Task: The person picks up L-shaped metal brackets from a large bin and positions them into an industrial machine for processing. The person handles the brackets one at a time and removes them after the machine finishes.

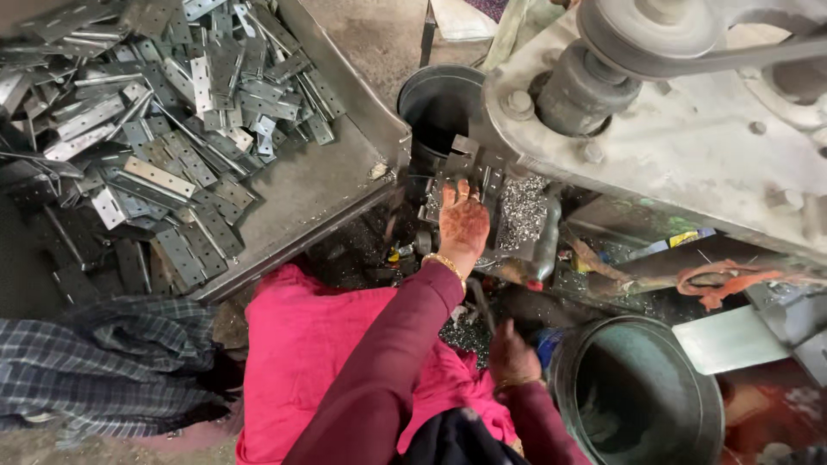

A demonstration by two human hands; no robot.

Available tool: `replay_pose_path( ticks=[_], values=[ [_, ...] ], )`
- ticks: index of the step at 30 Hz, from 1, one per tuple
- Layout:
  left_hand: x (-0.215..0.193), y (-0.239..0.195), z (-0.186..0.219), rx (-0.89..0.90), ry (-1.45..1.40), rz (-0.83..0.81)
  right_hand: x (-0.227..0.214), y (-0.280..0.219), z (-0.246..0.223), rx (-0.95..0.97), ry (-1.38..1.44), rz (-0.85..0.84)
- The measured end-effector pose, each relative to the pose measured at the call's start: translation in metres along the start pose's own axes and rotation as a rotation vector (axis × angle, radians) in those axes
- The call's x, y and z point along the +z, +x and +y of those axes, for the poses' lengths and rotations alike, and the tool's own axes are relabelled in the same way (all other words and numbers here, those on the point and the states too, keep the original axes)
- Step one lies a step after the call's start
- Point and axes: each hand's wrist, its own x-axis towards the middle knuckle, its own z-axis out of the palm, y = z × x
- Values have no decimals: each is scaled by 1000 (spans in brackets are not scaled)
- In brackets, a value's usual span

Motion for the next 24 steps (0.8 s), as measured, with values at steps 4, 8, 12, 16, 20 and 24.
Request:
replay_pose_path(
  ticks=[4, 8, 12, 16, 20, 24],
  values=[
    [22, -3, -4, -44, -54, 384, 31, -6, -13, -67, 220, 52],
    [-4, -7, -11, -16, -57, 72, -5, 0, -2, 30, 61, -30],
    [-13, 9, 5, -45, 87, 44, 18, 8, 0, -95, 83, 31],
    [6, 19, 4, -68, 42, 111, 34, 1, 2, -22, -51, 119],
    [13, 23, 1, -110, 42, 157, -11, 13, 8, -45, -122, -37],
    [20, 31, 10, -113, 29, 84, 11, -1, -8, 42, 127, -149]
  ],
)
